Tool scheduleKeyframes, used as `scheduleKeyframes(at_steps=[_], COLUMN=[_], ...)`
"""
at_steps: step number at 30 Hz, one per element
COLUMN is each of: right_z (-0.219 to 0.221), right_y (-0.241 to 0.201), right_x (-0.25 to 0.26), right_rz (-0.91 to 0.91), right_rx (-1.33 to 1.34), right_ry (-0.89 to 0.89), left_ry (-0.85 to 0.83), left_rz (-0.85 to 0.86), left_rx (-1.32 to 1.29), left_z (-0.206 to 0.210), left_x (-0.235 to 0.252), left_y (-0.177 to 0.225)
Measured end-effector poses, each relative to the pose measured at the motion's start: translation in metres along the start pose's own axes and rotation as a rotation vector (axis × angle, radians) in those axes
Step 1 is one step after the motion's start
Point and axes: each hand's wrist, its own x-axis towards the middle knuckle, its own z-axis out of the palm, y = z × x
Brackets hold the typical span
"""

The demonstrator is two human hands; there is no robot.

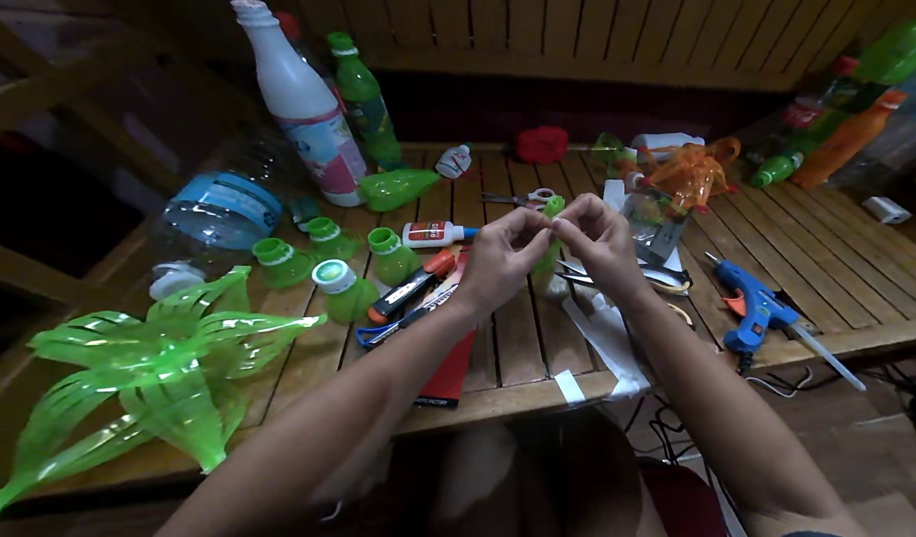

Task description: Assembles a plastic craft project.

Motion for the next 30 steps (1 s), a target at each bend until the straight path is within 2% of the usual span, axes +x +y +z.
scheduleKeyframes(at_steps=[6, 12, 21, 30], right_z=[-0.0089, -0.0106, -0.0100, -0.0030], right_y=[-0.0008, 0.0053, 0.0080, 0.0048], right_x=[0.0007, 0.0002, -0.0016, -0.0032], right_rz=[0.071, 0.056, 0.017, 0.092], right_rx=[-0.029, -0.054, -0.124, -0.052], right_ry=[-0.090, -0.021, -0.009, 0.004], left_ry=[0.037, 0.064, 0.082, 0.107], left_rz=[-0.019, -0.042, -0.036, -0.019], left_rx=[-0.008, -0.048, -0.052, -0.015], left_z=[-0.0055, -0.0079, -0.0044, -0.0018], left_x=[0.0044, 0.0063, 0.0053, 0.0047], left_y=[0.0002, -0.0006, -0.0001, -0.0026])
